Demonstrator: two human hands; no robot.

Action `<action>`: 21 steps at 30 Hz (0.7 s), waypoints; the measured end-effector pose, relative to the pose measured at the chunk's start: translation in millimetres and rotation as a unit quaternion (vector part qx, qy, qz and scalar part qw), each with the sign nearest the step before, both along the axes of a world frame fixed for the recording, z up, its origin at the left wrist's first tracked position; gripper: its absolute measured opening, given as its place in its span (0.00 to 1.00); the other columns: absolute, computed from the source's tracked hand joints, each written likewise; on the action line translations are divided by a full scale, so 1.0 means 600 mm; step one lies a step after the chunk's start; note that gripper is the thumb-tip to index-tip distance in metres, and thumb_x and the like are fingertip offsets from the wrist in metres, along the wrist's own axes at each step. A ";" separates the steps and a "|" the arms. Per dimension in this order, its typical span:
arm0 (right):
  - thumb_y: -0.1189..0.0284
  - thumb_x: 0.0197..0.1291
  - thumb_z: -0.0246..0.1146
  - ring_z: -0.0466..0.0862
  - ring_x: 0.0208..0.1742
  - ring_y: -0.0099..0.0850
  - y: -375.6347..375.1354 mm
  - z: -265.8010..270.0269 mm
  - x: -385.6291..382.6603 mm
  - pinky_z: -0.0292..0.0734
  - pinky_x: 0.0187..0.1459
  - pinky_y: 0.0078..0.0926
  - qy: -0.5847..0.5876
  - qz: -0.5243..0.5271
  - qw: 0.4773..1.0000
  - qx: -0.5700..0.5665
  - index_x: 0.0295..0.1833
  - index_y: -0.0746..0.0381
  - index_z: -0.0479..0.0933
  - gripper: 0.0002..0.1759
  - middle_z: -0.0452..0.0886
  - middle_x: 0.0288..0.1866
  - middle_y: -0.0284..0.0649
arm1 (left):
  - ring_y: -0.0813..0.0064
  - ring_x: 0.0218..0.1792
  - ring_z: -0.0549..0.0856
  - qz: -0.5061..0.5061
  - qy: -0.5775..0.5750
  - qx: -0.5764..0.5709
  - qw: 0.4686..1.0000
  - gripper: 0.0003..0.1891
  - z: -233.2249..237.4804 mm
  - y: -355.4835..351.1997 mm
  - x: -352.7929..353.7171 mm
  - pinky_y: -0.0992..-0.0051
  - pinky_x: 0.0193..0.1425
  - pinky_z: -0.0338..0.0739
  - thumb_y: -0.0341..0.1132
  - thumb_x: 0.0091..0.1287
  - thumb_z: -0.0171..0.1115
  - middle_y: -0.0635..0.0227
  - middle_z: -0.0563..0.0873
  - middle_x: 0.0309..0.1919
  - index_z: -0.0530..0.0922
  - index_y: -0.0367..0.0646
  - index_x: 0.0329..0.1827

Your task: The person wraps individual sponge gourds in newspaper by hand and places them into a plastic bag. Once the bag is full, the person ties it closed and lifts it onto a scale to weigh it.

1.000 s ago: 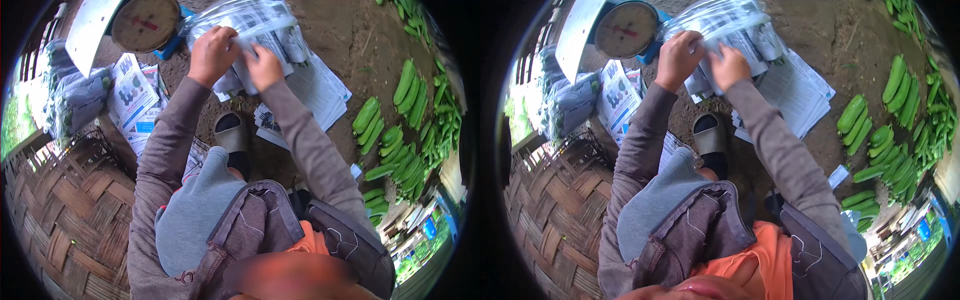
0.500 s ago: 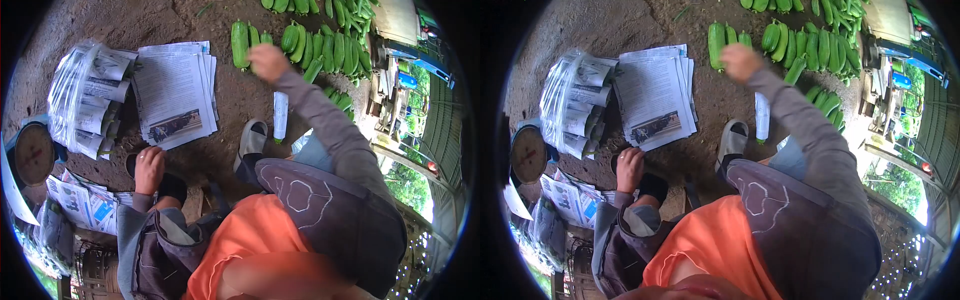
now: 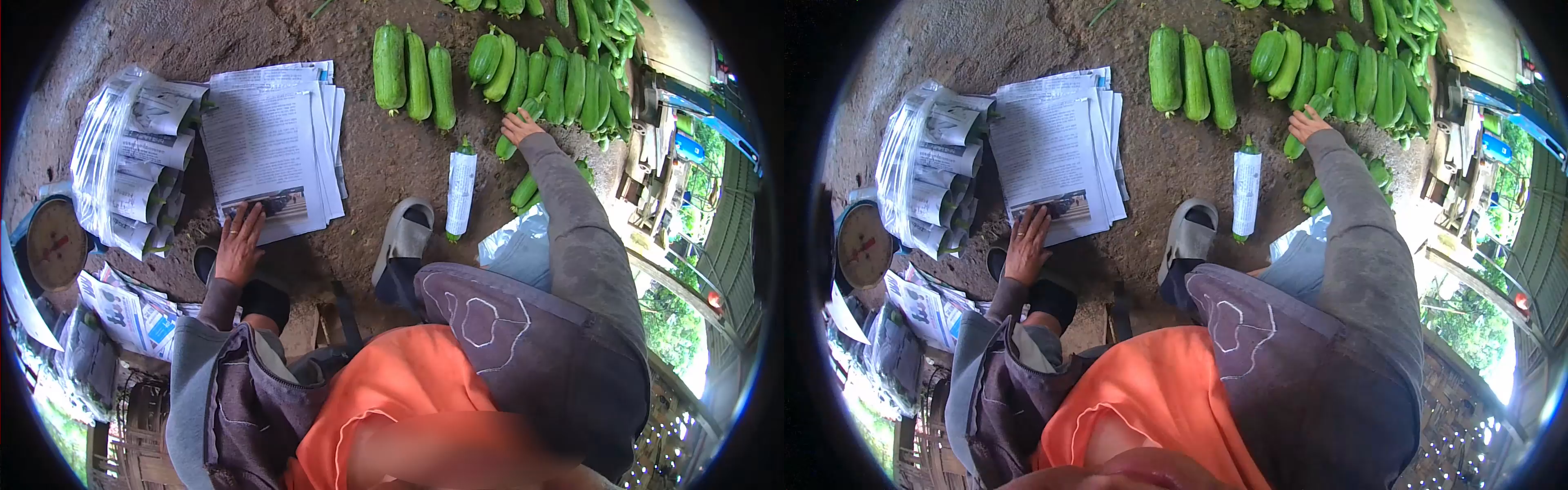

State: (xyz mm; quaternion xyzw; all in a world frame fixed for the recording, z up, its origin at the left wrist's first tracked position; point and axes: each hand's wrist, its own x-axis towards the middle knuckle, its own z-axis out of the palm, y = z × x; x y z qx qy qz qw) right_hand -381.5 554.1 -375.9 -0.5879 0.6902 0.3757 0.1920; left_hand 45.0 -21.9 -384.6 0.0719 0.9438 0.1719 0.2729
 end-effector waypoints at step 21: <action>0.65 0.37 0.76 0.74 0.55 0.40 -0.751 -0.026 0.442 0.72 0.54 0.40 -0.291 -0.253 0.818 -0.426 0.55 0.52 0.76 0.34 0.74 0.51 0.38 | 0.55 0.65 0.72 0.043 0.181 0.158 0.970 0.19 -0.040 0.009 0.026 0.65 0.66 0.71 0.28 0.55 0.58 0.55 0.76 0.59 0.76 0.36 0.52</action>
